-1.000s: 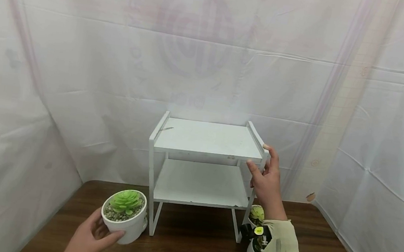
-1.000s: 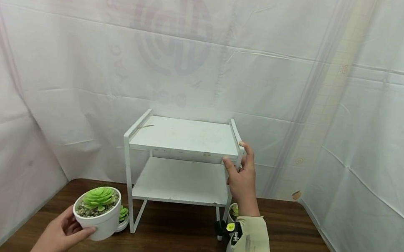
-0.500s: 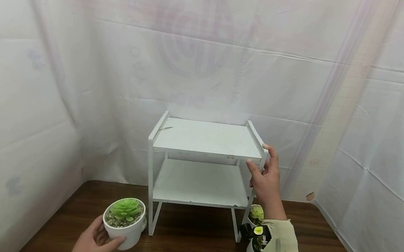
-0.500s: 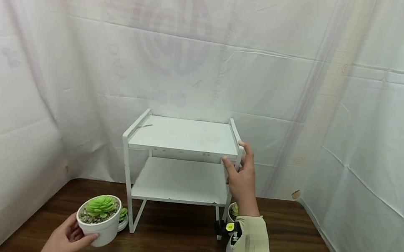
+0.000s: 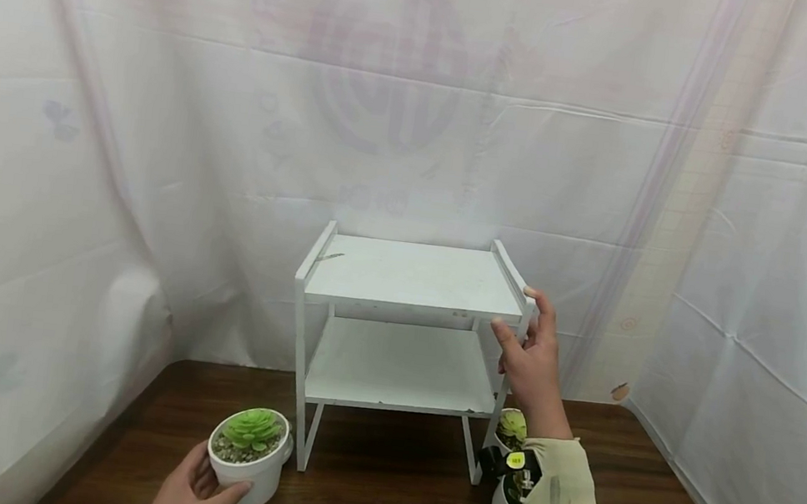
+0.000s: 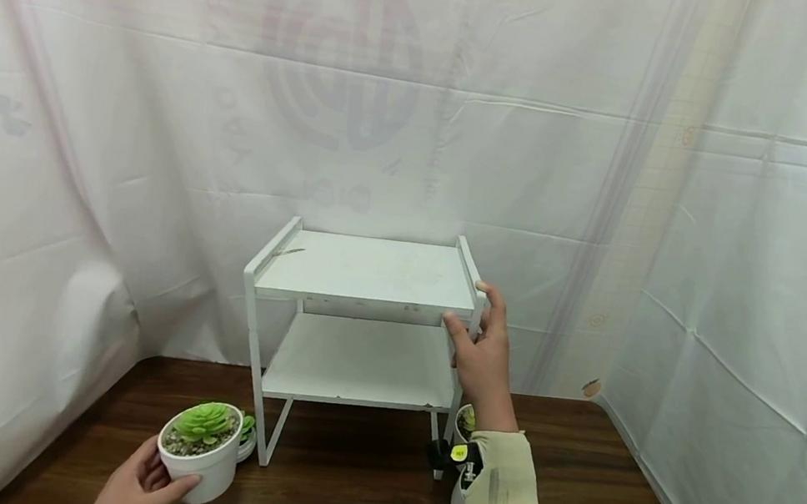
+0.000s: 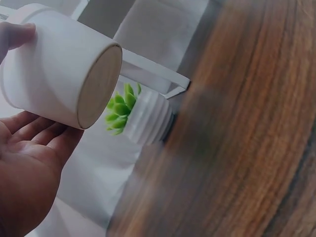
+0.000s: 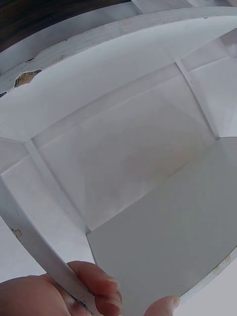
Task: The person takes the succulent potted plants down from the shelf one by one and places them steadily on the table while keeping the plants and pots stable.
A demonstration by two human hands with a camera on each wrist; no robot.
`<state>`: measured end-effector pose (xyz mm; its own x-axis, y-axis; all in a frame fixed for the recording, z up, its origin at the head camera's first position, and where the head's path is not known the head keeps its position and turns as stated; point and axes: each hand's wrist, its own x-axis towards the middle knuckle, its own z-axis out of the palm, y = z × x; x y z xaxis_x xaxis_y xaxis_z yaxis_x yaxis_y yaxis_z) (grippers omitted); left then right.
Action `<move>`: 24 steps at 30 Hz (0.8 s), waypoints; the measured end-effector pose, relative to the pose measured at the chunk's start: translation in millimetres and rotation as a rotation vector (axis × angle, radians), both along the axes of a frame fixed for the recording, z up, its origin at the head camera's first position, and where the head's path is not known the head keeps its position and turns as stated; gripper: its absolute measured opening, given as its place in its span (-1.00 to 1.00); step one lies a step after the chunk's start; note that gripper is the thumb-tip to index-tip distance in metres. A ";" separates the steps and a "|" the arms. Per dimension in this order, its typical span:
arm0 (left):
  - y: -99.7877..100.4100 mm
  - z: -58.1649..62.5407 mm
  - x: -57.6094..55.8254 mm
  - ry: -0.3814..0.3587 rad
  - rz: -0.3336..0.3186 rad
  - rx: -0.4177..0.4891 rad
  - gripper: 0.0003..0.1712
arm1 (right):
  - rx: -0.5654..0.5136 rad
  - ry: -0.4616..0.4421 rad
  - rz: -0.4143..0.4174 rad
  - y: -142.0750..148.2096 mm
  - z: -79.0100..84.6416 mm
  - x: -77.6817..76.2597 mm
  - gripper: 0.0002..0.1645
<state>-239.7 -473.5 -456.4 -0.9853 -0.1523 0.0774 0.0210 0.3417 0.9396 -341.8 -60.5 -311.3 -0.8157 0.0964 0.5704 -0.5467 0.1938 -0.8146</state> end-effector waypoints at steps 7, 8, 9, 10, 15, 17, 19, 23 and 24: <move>-3.3 -11.0 -5.9 -0.050 -0.004 0.013 0.05 | -0.003 0.003 0.003 0.6 -0.7 -1.2 -0.21; -3.5 -12.8 -6.3 -0.052 -0.005 0.014 0.05 | 0.000 0.003 0.000 0.8 -0.8 -1.6 -0.21; -3.8 -14.4 -6.7 -0.058 -0.006 0.013 0.04 | 0.001 0.005 -0.002 0.9 -0.9 -1.7 -0.21; -4.0 -16.0 -7.1 -0.062 -0.007 0.008 0.04 | 0.002 0.006 -0.002 1.0 -1.1 -1.9 -0.21; -5.6 -21.7 -8.0 -0.079 -0.007 -0.001 0.03 | -0.004 0.004 0.002 1.4 -1.9 -2.1 -0.21; -6.1 -24.2 -8.9 -0.085 -0.006 0.005 0.03 | -0.006 0.001 0.002 1.6 -2.1 -2.3 -0.21; -6.2 -26.6 -9.8 -0.095 -0.005 0.013 0.03 | -0.005 -0.002 0.003 1.8 -2.0 -2.4 -0.20; -4.5 -29.8 -10.9 -0.114 0.000 0.035 0.03 | -0.008 -0.015 0.006 2.4 -1.2 -2.2 -0.20; -4.0 -30.3 -11.3 -0.117 0.002 0.035 0.04 | -0.010 -0.019 0.007 2.5 -0.7 -2.2 -0.20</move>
